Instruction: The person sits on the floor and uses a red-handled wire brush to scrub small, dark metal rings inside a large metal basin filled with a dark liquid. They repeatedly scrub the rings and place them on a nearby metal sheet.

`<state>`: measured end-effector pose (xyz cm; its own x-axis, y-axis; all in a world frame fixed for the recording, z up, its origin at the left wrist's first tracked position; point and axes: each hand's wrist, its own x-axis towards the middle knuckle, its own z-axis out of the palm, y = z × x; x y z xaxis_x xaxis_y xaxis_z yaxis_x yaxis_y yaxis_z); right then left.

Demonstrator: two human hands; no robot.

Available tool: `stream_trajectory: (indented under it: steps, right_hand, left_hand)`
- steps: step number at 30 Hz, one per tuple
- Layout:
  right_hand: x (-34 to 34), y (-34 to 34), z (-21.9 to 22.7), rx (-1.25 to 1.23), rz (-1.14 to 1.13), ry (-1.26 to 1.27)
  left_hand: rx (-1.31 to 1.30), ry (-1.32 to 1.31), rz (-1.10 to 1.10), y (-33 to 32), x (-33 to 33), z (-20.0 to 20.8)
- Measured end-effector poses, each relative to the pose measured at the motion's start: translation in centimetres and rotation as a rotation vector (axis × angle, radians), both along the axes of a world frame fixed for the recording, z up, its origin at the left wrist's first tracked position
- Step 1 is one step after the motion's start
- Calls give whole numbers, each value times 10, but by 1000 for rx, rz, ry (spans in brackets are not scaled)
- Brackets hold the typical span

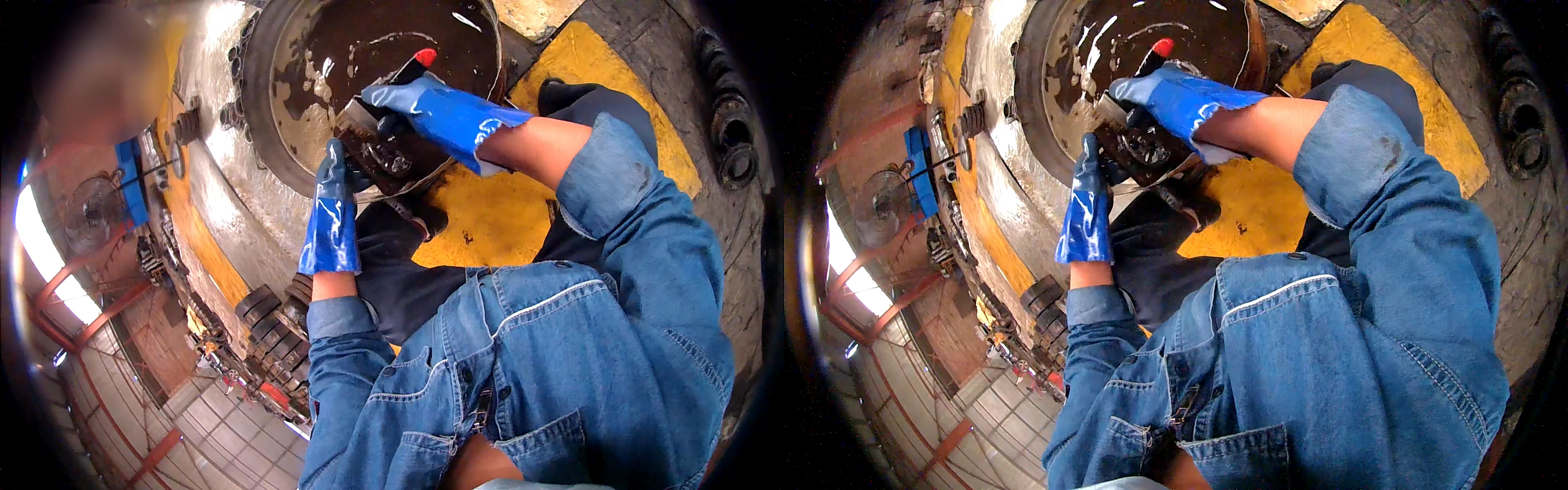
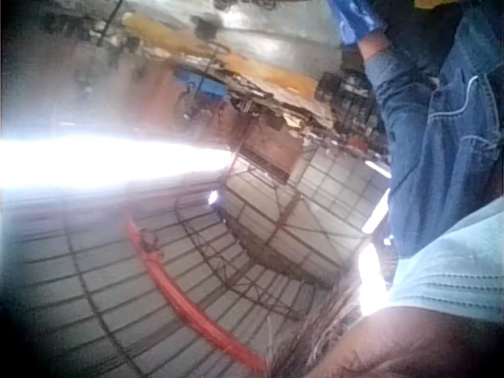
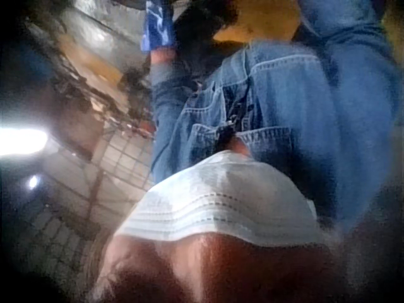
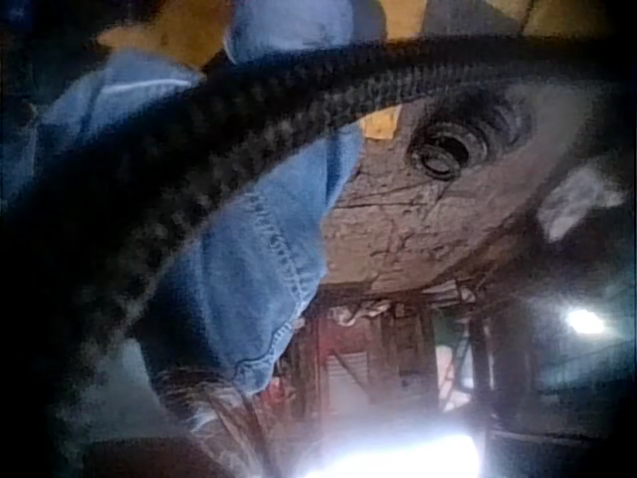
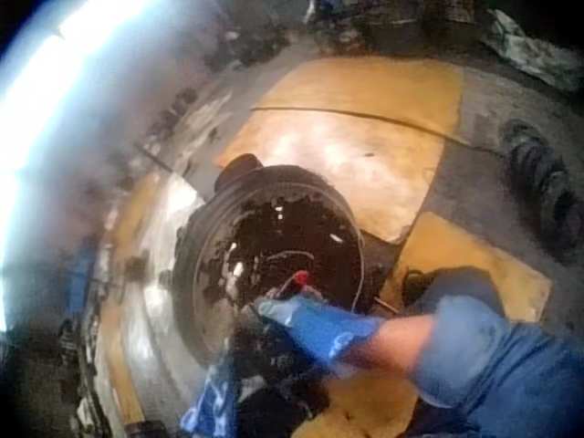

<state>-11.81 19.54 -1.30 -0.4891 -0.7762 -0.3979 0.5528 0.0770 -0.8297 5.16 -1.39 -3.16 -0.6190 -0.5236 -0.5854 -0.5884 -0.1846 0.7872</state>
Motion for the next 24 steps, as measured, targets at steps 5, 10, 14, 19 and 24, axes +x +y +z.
stream_trajectory:
  steps: [5,10,14,19,24]
  right_hand:
    - [10,6,-11,-219,96,27]
    - [27,1,-24,-53,442,374]
    - [20,-13,-25,31,626,749]
    - [5,-16,-7,48,765,668]
    - [-7,-20,-17,293,745,924]
  left_hand:
    - [-13,85,60,-8,15,-20]
    - [19,194,184,-36,31,-50]
    - [29,196,158,-22,21,-37]
    - [-84,115,59,-1,10,-15]
    - [-192,69,-33,15,1,-1]
